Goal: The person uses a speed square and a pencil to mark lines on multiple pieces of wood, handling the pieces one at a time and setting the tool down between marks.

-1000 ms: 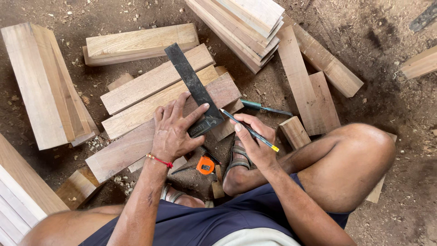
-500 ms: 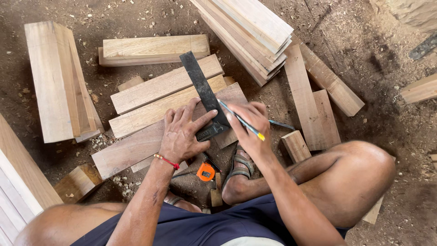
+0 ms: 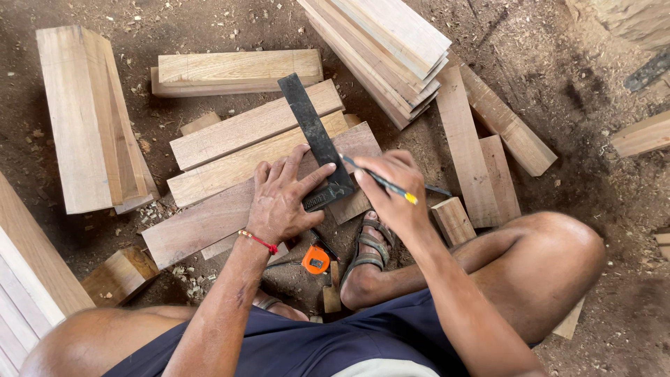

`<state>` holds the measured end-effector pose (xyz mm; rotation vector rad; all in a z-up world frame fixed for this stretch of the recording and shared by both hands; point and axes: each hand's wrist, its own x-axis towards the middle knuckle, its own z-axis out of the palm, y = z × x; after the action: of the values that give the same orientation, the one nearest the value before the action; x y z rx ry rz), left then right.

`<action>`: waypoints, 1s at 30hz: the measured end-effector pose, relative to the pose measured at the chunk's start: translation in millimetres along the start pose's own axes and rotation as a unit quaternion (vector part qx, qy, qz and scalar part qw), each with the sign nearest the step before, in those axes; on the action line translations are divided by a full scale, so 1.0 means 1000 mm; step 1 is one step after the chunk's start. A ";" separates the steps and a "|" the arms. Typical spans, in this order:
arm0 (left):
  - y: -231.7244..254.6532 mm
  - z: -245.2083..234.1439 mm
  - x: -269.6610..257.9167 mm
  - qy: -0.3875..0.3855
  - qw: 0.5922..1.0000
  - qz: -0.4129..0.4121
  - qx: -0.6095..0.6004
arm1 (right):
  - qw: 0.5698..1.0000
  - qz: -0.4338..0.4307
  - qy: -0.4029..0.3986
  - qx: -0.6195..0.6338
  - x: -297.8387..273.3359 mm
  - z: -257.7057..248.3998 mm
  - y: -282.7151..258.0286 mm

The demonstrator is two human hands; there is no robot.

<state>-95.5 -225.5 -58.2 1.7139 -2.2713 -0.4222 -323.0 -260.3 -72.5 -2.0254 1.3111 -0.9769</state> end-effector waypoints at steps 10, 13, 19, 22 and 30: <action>0.001 -0.001 0.001 -0.013 1.000 -0.011 0.002 | 0.982 0.050 -0.157 -0.094 0.007 -0.024 0.000; 0.001 -0.001 0.000 -0.017 1.000 -0.015 0.005 | 0.949 0.187 -0.234 -0.102 -0.016 -0.019 -0.001; -0.006 0.001 -0.003 -0.003 1.000 0.021 0.014 | 0.918 0.270 -0.118 0.265 -0.041 0.048 0.016; -0.015 0.001 -0.003 -0.039 0.998 0.029 0.033 | 0.889 0.221 -0.077 0.393 -0.044 0.059 0.023; -0.042 0.011 -0.020 -0.071 0.988 -0.102 0.096 | 0.767 0.290 0.203 0.535 -0.043 -0.004 0.060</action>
<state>-57.6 -216.7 -85.4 2.0862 -2.3078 -0.3888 -369.6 -243.5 -127.3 -0.5049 1.0399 -1.4135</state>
